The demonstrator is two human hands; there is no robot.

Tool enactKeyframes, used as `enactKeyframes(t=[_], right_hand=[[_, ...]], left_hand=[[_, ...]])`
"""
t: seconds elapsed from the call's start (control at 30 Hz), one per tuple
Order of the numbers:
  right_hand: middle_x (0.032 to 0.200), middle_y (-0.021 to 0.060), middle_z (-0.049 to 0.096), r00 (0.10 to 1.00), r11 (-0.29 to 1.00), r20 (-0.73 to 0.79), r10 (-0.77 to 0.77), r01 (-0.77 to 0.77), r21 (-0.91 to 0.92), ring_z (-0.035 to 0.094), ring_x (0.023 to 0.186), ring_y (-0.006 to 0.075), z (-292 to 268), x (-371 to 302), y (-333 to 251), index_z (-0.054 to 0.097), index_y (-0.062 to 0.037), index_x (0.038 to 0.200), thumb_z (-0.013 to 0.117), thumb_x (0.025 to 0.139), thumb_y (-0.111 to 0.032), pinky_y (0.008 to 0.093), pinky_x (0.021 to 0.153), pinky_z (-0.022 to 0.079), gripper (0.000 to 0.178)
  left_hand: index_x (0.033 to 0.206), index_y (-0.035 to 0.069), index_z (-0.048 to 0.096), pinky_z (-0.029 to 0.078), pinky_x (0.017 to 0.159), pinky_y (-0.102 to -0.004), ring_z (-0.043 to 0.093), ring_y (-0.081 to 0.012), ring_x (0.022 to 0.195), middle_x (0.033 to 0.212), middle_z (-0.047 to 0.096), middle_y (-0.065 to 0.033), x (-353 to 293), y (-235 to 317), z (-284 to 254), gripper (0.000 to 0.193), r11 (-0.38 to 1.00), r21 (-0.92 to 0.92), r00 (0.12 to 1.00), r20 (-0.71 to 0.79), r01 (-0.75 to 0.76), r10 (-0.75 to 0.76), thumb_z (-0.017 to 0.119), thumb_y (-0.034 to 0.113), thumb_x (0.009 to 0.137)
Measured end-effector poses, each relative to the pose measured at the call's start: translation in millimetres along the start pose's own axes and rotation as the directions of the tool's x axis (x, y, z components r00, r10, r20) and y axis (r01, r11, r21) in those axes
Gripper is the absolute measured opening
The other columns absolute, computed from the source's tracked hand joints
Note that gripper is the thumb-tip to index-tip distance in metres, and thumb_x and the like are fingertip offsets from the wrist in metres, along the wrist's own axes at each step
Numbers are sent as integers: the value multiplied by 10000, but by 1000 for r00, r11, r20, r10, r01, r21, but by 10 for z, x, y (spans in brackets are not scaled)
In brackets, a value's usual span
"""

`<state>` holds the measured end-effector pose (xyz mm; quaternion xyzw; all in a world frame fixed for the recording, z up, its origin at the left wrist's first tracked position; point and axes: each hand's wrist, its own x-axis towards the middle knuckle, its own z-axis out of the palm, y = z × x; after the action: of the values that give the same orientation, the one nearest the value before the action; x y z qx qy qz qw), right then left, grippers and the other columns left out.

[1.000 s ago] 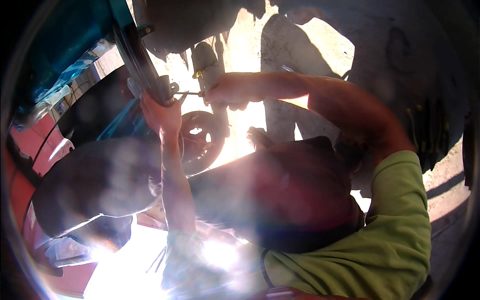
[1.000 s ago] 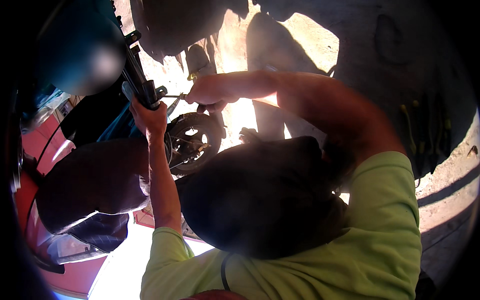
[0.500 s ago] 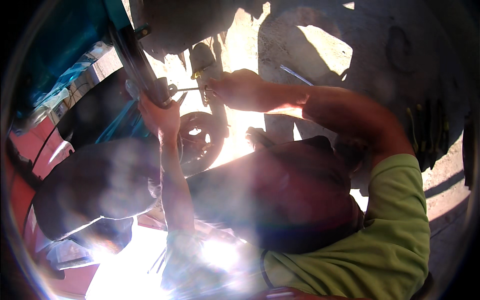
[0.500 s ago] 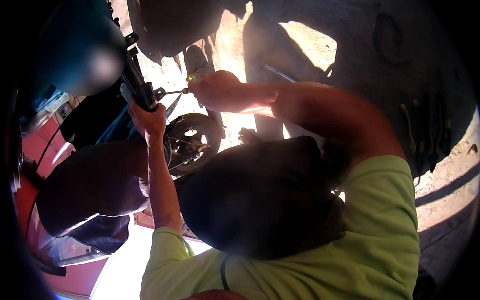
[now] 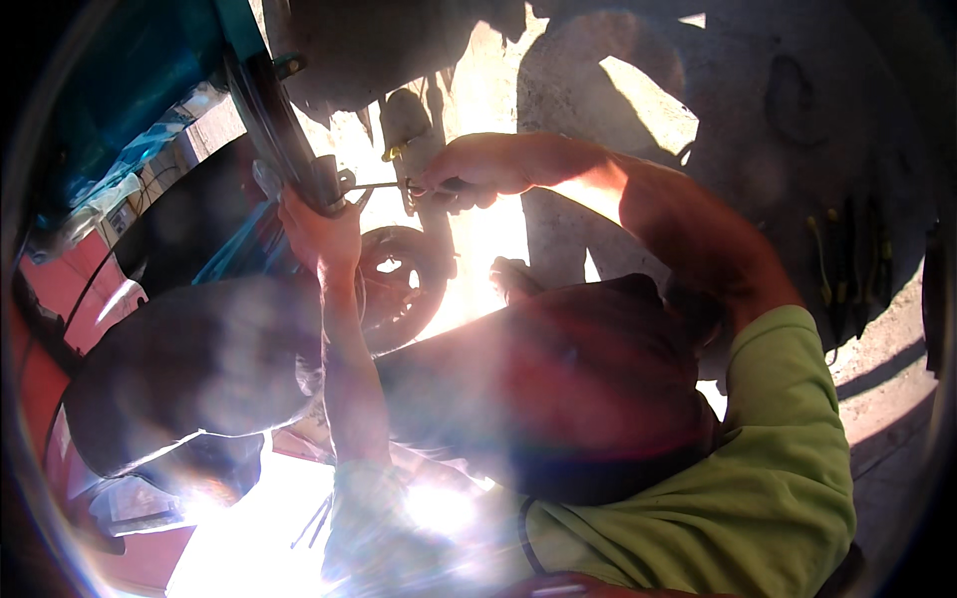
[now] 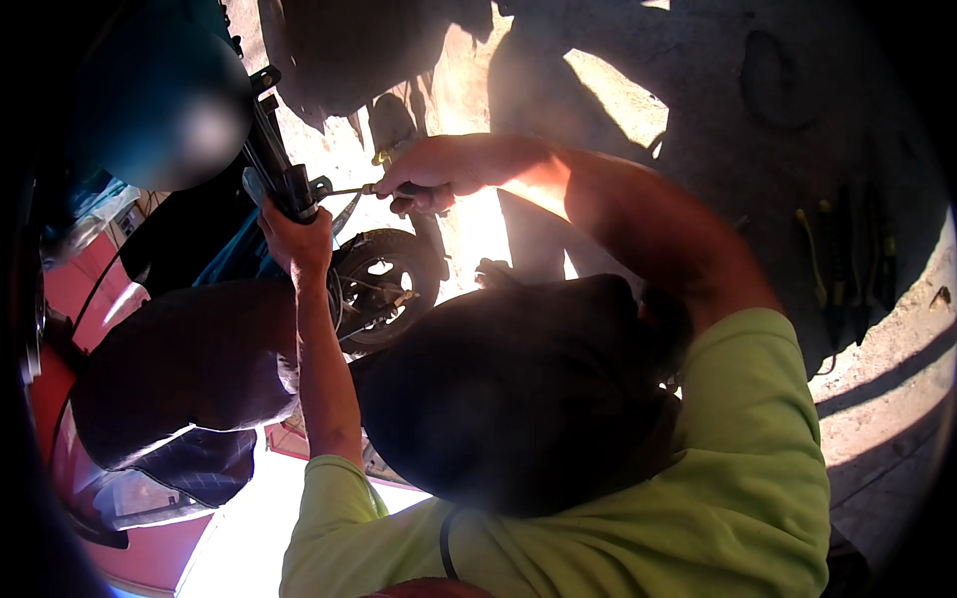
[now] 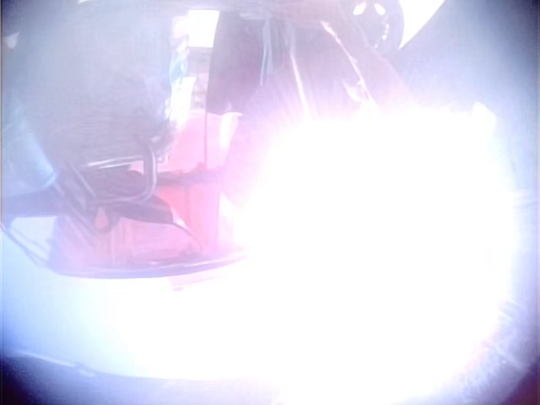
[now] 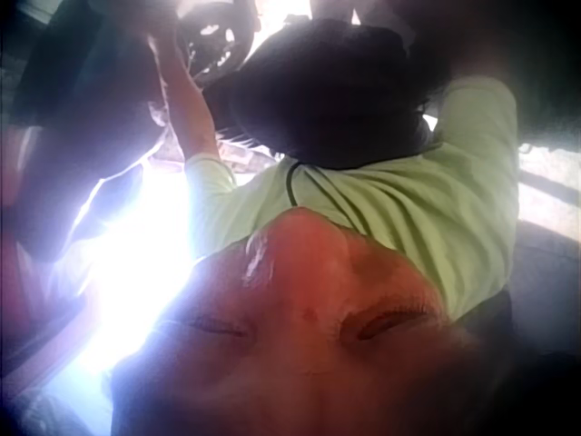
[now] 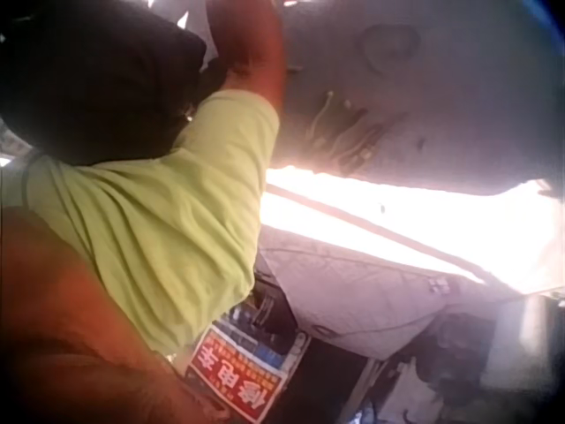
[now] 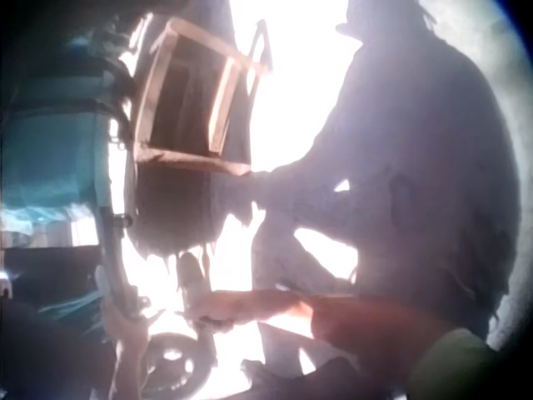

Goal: The person works on the lower frame of a blue vehicle, using a T-handle wrench and a screwdriver to adjust and secure components near the wheel.

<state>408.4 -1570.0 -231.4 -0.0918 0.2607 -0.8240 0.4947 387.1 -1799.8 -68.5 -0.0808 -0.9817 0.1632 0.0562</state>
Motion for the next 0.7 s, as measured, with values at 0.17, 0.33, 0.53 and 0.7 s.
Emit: enactKeyframes(t=[0.17,0.33,0.53,0.7], right_hand=[[726,104,662,957,843,-148,-251,141,-519,643,668,220,195,27,79,718,-14,961,577,994,-304,378,629,508,324],[941,174,679,810,321,-94,-578,120,-940,710,784,373,282,-73,142,643,-104,1179,596,978,-305,469,724,588,288],[901,98,688,944,838,-273,-182,4,-546,664,669,231,228,35,76,695,-53,1066,634,944,-315,366,574,542,295],[760,41,649,975,986,-162,153,-140,90,562,619,103,143,52,-69,728,-25,958,631,950,-307,265,497,398,298]], left_hand=[[1461,41,432,491,1026,-535,547,-439,1259,1344,570,-226,10,3,40,808,1000,10,1000,-2,-21,21,752,136,725],[1486,92,414,549,956,-517,636,-418,1107,1299,558,-205,-2,-90,55,843,998,58,999,-19,-31,32,776,154,727],[1483,76,408,548,951,-505,630,-416,1111,1293,553,-207,11,-55,51,851,999,33,1000,-5,-21,21,778,145,720],[1491,17,410,484,1050,-528,548,-461,1257,1374,536,-255,28,-1,15,853,999,-13,998,44,51,-50,755,176,728]])
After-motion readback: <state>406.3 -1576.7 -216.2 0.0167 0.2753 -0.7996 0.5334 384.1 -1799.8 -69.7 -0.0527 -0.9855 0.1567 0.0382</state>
